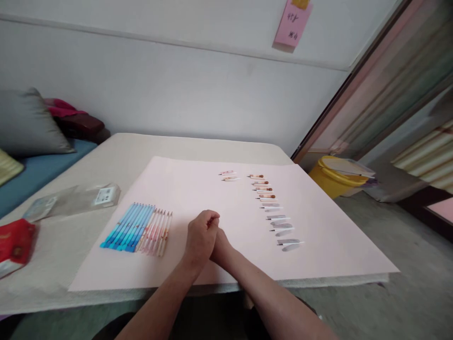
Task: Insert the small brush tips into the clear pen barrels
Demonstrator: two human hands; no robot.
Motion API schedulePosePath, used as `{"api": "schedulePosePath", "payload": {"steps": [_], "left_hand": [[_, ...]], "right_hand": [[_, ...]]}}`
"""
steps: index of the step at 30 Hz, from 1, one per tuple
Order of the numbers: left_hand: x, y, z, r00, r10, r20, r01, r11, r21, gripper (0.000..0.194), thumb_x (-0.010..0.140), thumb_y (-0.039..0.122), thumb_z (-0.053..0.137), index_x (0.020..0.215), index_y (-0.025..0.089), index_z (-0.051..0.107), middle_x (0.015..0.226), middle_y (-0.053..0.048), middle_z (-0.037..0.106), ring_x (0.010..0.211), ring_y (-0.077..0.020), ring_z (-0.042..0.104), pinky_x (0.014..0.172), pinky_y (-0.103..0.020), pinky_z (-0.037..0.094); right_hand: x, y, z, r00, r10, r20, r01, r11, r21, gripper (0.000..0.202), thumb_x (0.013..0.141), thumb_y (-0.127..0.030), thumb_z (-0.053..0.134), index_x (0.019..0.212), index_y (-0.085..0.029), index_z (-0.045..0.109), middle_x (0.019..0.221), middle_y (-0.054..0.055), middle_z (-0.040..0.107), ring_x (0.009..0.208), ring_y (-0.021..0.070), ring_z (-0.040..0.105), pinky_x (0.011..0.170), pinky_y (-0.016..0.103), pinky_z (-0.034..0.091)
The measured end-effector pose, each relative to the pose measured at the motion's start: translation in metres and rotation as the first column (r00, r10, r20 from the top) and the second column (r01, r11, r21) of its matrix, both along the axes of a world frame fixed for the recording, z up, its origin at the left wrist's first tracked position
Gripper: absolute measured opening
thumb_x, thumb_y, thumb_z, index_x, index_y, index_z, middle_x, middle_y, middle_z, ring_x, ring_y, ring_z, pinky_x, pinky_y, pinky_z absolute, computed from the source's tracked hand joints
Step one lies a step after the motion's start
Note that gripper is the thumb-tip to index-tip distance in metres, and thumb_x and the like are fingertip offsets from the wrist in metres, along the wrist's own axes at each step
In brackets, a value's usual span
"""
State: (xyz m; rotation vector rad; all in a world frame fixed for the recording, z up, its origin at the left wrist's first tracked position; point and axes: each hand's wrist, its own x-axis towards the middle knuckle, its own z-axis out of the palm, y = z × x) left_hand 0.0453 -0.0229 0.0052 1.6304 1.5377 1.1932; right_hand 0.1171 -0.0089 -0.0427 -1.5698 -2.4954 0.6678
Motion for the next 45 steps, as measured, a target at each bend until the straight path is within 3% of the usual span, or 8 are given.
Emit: {"api": "schedulePosePath", "payload": {"steps": [3,11,17,20,27,33,45], "left_hand": [[-0.004,0.003,-0.001,1.0,0.013,0.018,-0.012,1.0,-0.008,0.016,0.076,0.017,0.048,0.081,0.02,0.062,0.079,-0.001,0.066,0.075,-0.0148,0.059,0.072,-0.028,0.044],[-0.016,0.009,0.006,0.996,0.028,0.081,-0.029,1.0,0.008,0.015,0.076,0.019,0.048,0.078,0.019,0.063,0.07,0.001,0.064,0.065,-0.0127,0.057,0.063,-0.025,0.042],[-0.032,0.012,0.015,0.989,0.073,0.129,-0.076,0.997,0.017,0.015,0.077,0.02,0.048,0.077,0.019,0.063,0.069,0.001,0.064,0.064,-0.0124,0.056,0.063,-0.024,0.041],[-0.038,0.014,0.017,0.981,0.105,0.161,-0.107,0.994,0.005,0.015,0.076,0.02,0.048,0.077,0.019,0.063,0.069,0.001,0.064,0.064,-0.0124,0.056,0.062,-0.024,0.041],[-0.049,0.019,0.018,0.978,0.125,0.166,-0.125,0.992,-0.013,0.015,0.076,0.019,0.048,0.074,0.019,0.063,0.066,0.001,0.062,0.061,-0.0118,0.055,0.06,-0.023,0.04],[-0.053,0.024,0.021,0.971,0.151,0.184,-0.148,0.989,-0.03,0.015,0.076,0.019,0.048,0.075,0.019,0.063,0.065,0.002,0.061,0.06,-0.0111,0.053,0.059,-0.023,0.039],[-0.067,0.03,0.021,0.939,0.187,0.289,-0.178,0.982,-0.058,0.014,0.074,0.023,0.051,0.075,0.018,0.065,0.066,0.001,0.062,0.063,-0.0125,0.054,0.06,-0.024,0.04]], "right_hand": [[0.018,0.008,-0.001,0.996,-0.067,0.067,0.065,0.997,0.034,0.027,0.084,-0.018,0.042,0.104,-0.018,0.059,0.092,0.01,0.067,0.082,0.0224,0.062,0.067,0.03,0.044],[0.045,0.034,-0.001,0.963,-0.256,0.08,0.237,0.952,0.195,0.029,0.091,-0.031,0.033,0.093,-0.023,0.061,0.094,0.004,0.064,0.082,0.017,0.059,0.064,0.025,0.037],[0.066,0.106,0.003,0.887,-0.411,0.21,0.368,0.905,0.214,0.034,0.093,-0.031,0.026,0.107,-0.024,0.057,0.103,0.006,0.062,0.09,0.0171,0.057,0.068,0.025,0.037],[0.075,0.146,0.005,0.875,-0.413,0.251,0.358,0.903,0.238,0.036,0.093,-0.029,0.026,0.119,-0.02,0.049,0.115,0.01,0.057,0.1,0.0199,0.053,0.074,0.027,0.037],[0.081,0.2,-0.003,0.856,-0.362,0.369,0.289,0.927,0.238,0.031,0.089,-0.022,0.035,0.114,-0.018,0.053,0.122,0.012,0.051,0.11,0.0229,0.045,0.081,0.03,0.036],[0.08,0.215,-0.011,0.838,-0.346,0.422,0.268,0.934,0.235,0.032,0.088,-0.027,0.036,0.111,-0.018,0.057,0.115,0.013,0.055,0.103,0.0239,0.049,0.08,0.033,0.035],[0.089,0.212,-0.013,0.847,-0.313,0.429,0.233,0.945,0.229,0.032,0.088,-0.029,0.036,0.106,-0.019,0.061,0.104,0.012,0.058,0.091,0.0217,0.054,0.068,0.028,0.036]]}}
